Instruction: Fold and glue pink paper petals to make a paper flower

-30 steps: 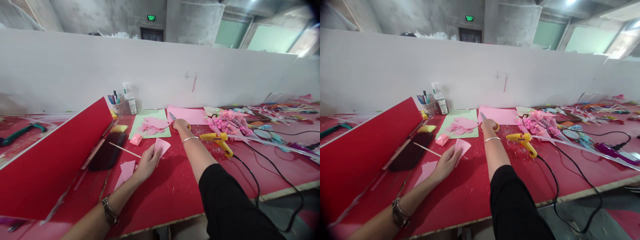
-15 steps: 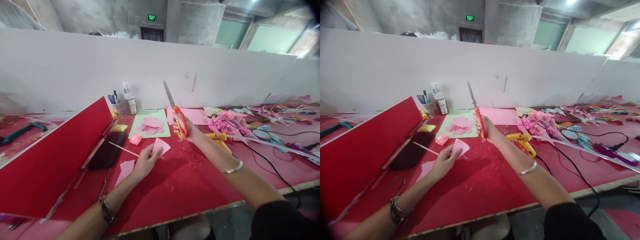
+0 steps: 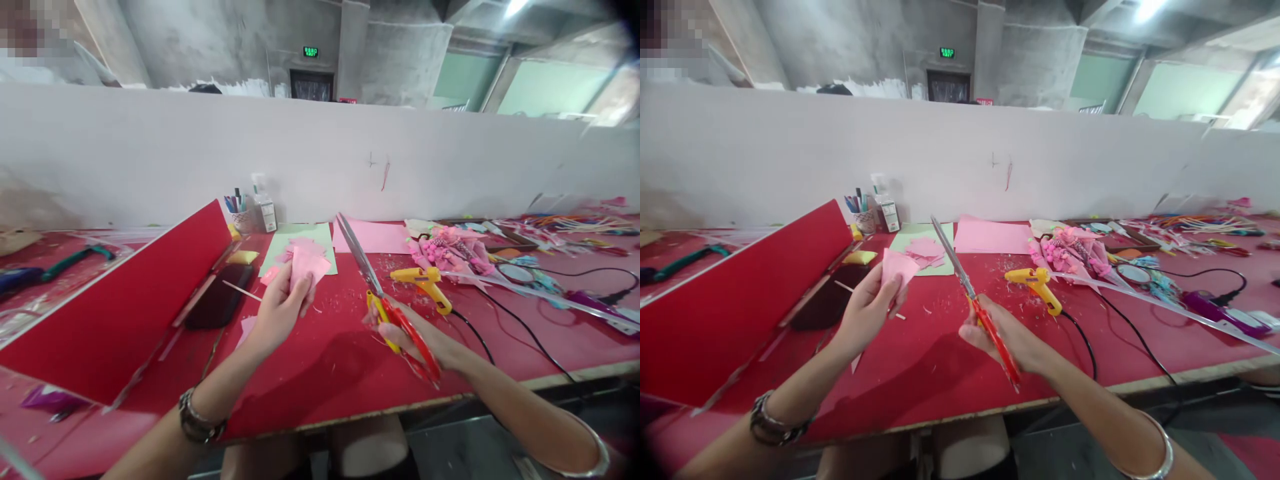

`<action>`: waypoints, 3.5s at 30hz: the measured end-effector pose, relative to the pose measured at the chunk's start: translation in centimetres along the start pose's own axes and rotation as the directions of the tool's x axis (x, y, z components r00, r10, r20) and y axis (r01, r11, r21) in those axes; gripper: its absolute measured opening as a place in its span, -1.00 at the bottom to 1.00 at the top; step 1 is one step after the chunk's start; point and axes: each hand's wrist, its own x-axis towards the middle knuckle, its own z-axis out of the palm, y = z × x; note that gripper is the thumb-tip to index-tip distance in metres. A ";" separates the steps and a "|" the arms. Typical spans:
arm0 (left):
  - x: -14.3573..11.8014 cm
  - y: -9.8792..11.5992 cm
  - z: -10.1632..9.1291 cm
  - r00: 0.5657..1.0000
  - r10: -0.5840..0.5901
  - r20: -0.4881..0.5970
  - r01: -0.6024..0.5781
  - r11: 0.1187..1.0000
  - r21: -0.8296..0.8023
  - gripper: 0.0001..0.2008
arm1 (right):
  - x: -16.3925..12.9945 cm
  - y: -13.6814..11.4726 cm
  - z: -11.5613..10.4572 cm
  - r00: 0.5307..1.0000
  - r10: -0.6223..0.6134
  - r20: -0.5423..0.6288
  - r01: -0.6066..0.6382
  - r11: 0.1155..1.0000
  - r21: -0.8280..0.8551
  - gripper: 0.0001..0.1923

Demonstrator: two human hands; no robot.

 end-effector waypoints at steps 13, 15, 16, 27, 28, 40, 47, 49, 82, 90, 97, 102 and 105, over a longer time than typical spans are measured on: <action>-0.8 0.7 -0.5 0.983 0.085 -0.166 -0.080 0.996 0.035 -0.81 | -1.3 0.0 0.5 0.986 -0.034 -0.161 -0.041 0.899 -0.436 -0.70; -0.8 0.8 -0.5 0.983 0.097 -0.157 -0.089 0.995 0.055 -0.82 | -1.4 -0.1 0.4 0.988 -0.023 -0.150 -0.047 0.896 -0.441 -0.69; -0.8 0.7 -0.5 0.984 0.098 -0.149 -0.090 0.994 0.060 -0.82 | -1.4 -0.2 0.4 0.989 -0.015 -0.146 -0.052 0.894 -0.444 -0.68; -0.8 0.2 -0.5 0.993 0.114 -0.036 -0.107 0.981 0.159 -0.78 | -1.5 0.2 -0.1 0.995 0.006 -0.100 -0.051 0.888 -0.457 -0.68; -0.8 0.3 -0.5 0.993 0.112 -0.024 -0.106 0.980 0.170 -0.77 | -1.6 0.2 -0.2 0.995 0.012 -0.101 -0.058 0.885 -0.462 -0.68; -0.4 0.9 -0.7 0.996 0.042 0.081 -0.055 0.985 0.163 -0.76 | -1.3 0.2 -0.9 0.996 0.057 -0.065 -0.081 0.872 -0.482 -0.62; -0.4 0.8 -0.9 0.993 0.005 0.117 -0.018 0.994 0.108 -0.73 | -1.3 0.2 -1.2 0.997 0.082 -0.005 -0.077 0.909 -0.409 -0.61; -0.5 1.0 -0.9 0.992 0.010 0.127 -0.024 0.993 0.115 -0.72 | -1.3 0.1 -1.3 0.999 0.037 -0.007 -0.036 0.902 -0.430 -0.62; 0.1 -1.3 0.0 0.926 -0.189 0.327 0.254 0.953 -0.167 -0.76 | -0.6 0.5 -0.4 0.992 0.126 0.022 -0.105 0.898 -0.427 -0.61; 1.6 -2.8 -3.5 0.974 -0.220 -0.051 0.208 0.961 -0.184 -0.73 | -0.8 1.6 -0.2 0.992 0.127 0.011 -0.102 0.847 -0.522 -0.61; 1.7 -3.3 -9.7 0.955 -0.298 -0.007 0.262 0.828 0.496 -0.72 | -1.0 2.5 -0.1 0.992 0.128 -0.009 -0.113 0.837 -0.535 -0.59; 1.9 -3.5 -11.6 0.952 -0.304 -0.039 0.284 0.827 0.486 -0.74 | -1.0 3.0 0.3 0.990 0.139 -0.007 -0.119 0.822 -0.557 -0.58; 2.7 -3.7 -11.7 0.952 -0.283 -0.116 0.306 0.874 0.376 -0.74 | -0.9 3.6 0.6 0.988 0.153 -0.017 -0.134 0.796 -0.590 -0.58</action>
